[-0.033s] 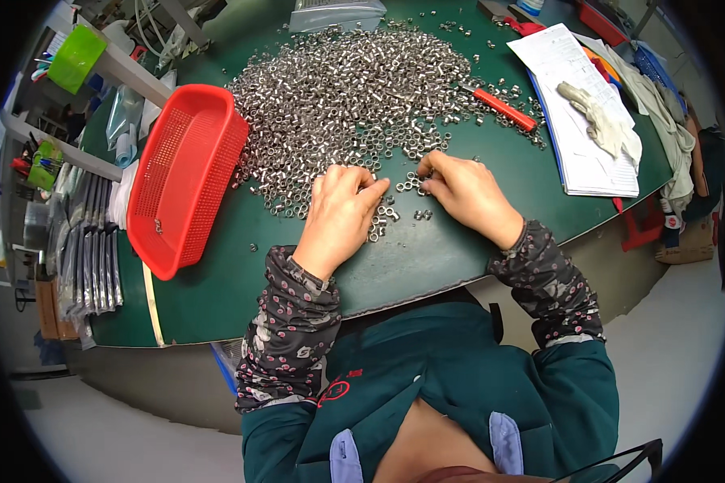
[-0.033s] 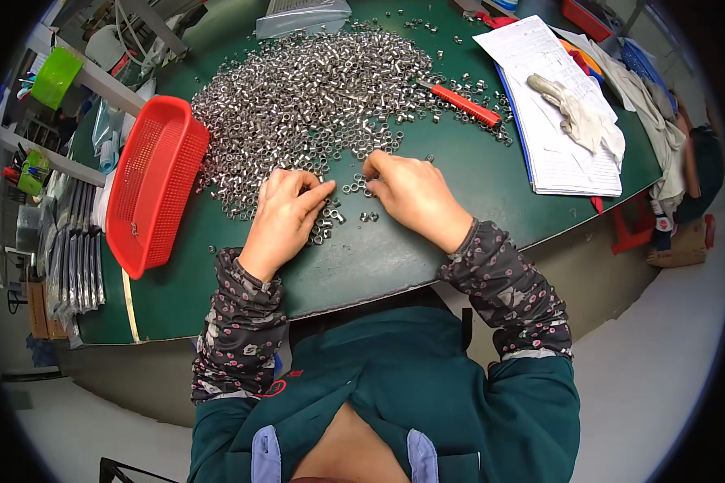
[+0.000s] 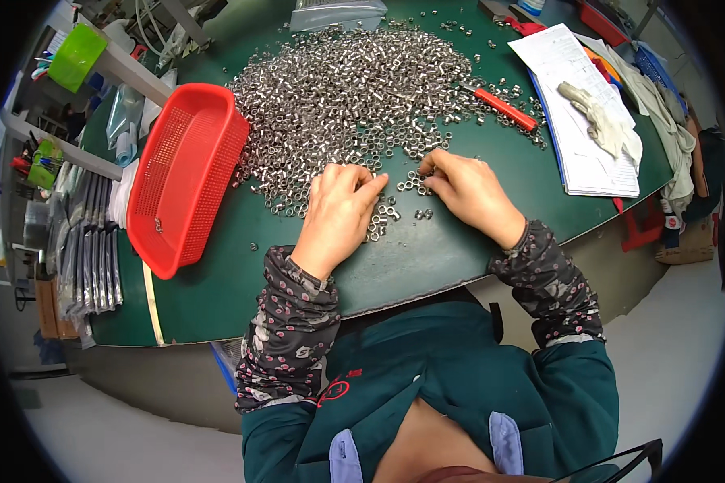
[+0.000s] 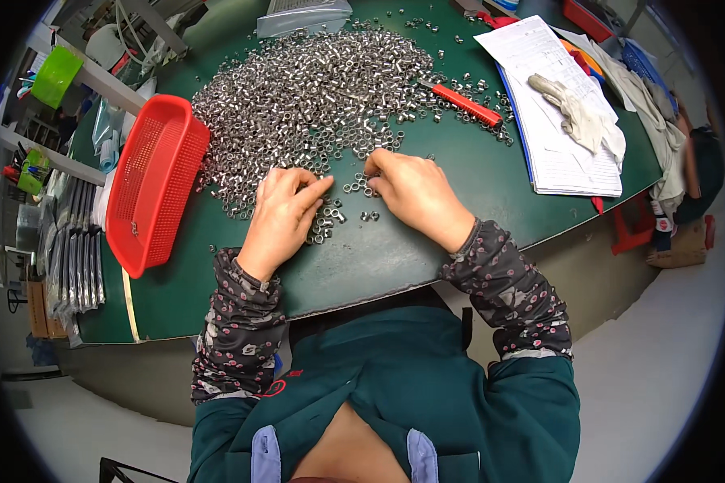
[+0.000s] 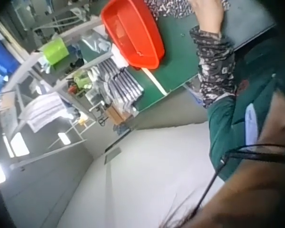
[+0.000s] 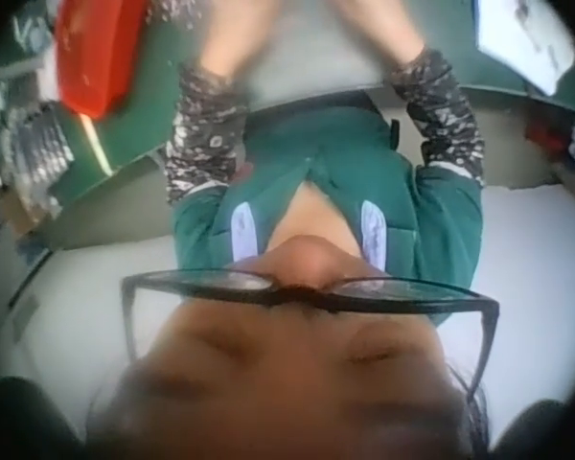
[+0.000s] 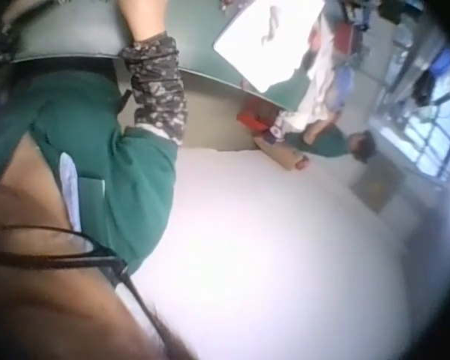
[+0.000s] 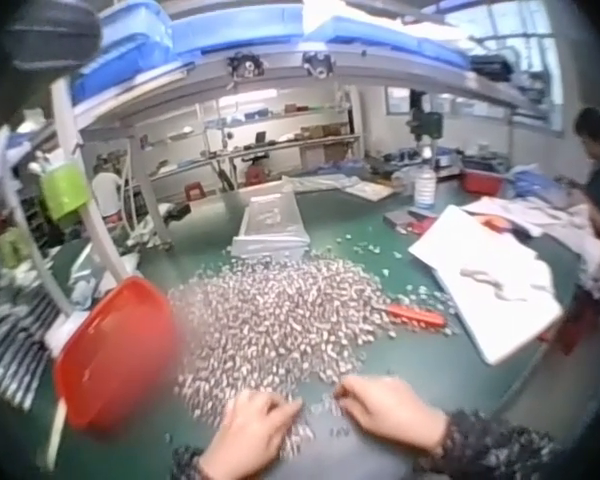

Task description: Sorting and inspecting small metal rings on a workbench.

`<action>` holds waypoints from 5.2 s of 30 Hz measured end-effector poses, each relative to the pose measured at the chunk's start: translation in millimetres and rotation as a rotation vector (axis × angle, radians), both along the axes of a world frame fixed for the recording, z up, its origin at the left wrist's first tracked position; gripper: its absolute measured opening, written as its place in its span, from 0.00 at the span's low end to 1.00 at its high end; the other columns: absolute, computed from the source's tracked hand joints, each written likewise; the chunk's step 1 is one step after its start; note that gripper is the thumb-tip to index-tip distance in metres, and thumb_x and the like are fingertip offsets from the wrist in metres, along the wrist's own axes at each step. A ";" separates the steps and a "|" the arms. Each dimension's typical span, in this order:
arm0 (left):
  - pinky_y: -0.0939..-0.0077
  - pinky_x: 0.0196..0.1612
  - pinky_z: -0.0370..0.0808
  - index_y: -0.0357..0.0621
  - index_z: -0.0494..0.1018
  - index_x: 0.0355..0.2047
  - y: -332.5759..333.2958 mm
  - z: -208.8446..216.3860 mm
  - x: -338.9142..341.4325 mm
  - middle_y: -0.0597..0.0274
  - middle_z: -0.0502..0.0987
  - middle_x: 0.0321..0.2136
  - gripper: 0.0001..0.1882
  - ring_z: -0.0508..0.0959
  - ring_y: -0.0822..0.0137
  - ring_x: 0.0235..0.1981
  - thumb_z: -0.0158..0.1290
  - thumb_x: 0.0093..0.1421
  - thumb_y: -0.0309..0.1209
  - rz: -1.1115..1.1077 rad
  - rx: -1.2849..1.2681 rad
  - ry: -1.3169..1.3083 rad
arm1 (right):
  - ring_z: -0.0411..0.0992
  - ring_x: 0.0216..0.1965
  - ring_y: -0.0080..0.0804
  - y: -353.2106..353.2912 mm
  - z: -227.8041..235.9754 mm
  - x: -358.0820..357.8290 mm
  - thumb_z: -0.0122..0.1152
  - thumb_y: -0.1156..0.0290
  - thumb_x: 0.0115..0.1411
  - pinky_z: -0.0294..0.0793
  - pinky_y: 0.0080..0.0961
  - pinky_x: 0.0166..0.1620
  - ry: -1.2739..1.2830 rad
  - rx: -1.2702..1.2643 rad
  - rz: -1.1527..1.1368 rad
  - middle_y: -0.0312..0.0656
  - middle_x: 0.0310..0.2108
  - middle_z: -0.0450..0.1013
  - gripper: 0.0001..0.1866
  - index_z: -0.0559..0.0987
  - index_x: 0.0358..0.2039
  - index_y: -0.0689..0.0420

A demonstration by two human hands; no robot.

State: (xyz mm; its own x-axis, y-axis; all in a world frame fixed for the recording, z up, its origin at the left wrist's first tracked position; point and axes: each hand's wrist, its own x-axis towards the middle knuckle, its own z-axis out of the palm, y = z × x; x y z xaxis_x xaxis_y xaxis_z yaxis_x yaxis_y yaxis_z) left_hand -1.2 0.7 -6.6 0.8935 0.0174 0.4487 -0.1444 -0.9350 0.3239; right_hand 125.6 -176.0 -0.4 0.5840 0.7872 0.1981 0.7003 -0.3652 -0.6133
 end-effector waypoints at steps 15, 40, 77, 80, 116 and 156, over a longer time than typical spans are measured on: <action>0.68 0.43 0.67 0.44 0.76 0.40 3.9 12.8 -35.2 0.62 0.73 0.35 0.16 0.71 0.59 0.39 0.58 0.48 0.23 0.090 -0.113 -0.057 | 0.71 0.32 0.40 -23.1 -0.8 -8.6 0.62 0.74 0.50 0.69 0.33 0.34 -0.123 -0.038 0.065 0.40 0.29 0.68 0.06 0.73 0.27 0.57; 0.40 0.64 0.38 0.38 0.48 0.64 -29.6 1.8 -78.5 0.52 0.48 0.66 0.48 0.45 0.53 0.68 0.57 0.51 0.49 0.019 0.098 0.389 | 0.50 0.66 0.41 -16.4 4.9 -39.2 0.62 0.56 0.51 0.44 0.47 0.66 -0.425 -0.224 0.437 0.44 0.63 0.56 0.37 0.64 0.59 0.59; 0.44 0.65 0.37 0.39 0.43 0.65 7.4 -10.5 -50.1 0.50 0.43 0.67 0.49 0.42 0.54 0.68 0.53 0.54 0.54 0.098 0.121 0.310 | 0.46 0.67 0.41 28.3 -12.3 -18.5 0.52 0.47 0.58 0.45 0.43 0.66 -0.455 -0.140 0.411 0.50 0.65 0.51 0.40 0.58 0.61 0.63; 0.44 0.65 0.36 0.39 0.44 0.65 2.7 -6.6 -45.4 0.50 0.43 0.67 0.50 0.42 0.54 0.68 0.53 0.54 0.55 0.081 0.129 0.376 | 0.47 0.67 0.42 29.7 -14.1 -23.8 0.52 0.47 0.58 0.45 0.43 0.66 -0.474 -0.130 0.463 0.51 0.64 0.51 0.39 0.59 0.61 0.64; 0.42 0.65 0.36 0.35 0.48 0.64 -12.6 -4.5 -76.3 0.48 0.45 0.66 0.51 0.42 0.53 0.68 0.56 0.50 0.55 0.124 0.112 0.341 | 0.46 0.67 0.44 13.9 -4.9 -38.8 0.56 0.49 0.55 0.45 0.45 0.66 -0.435 -0.135 0.498 0.50 0.64 0.52 0.39 0.60 0.61 0.61; 0.43 0.65 0.35 0.38 0.41 0.66 -6.8 -2.4 -88.2 0.49 0.41 0.67 0.55 0.39 0.52 0.69 0.58 0.48 0.53 0.237 0.095 0.264 | 0.45 0.67 0.46 -21.2 4.3 -17.7 0.58 0.53 0.55 0.44 0.42 0.67 -0.379 -0.162 0.341 0.50 0.66 0.48 0.41 0.55 0.64 0.59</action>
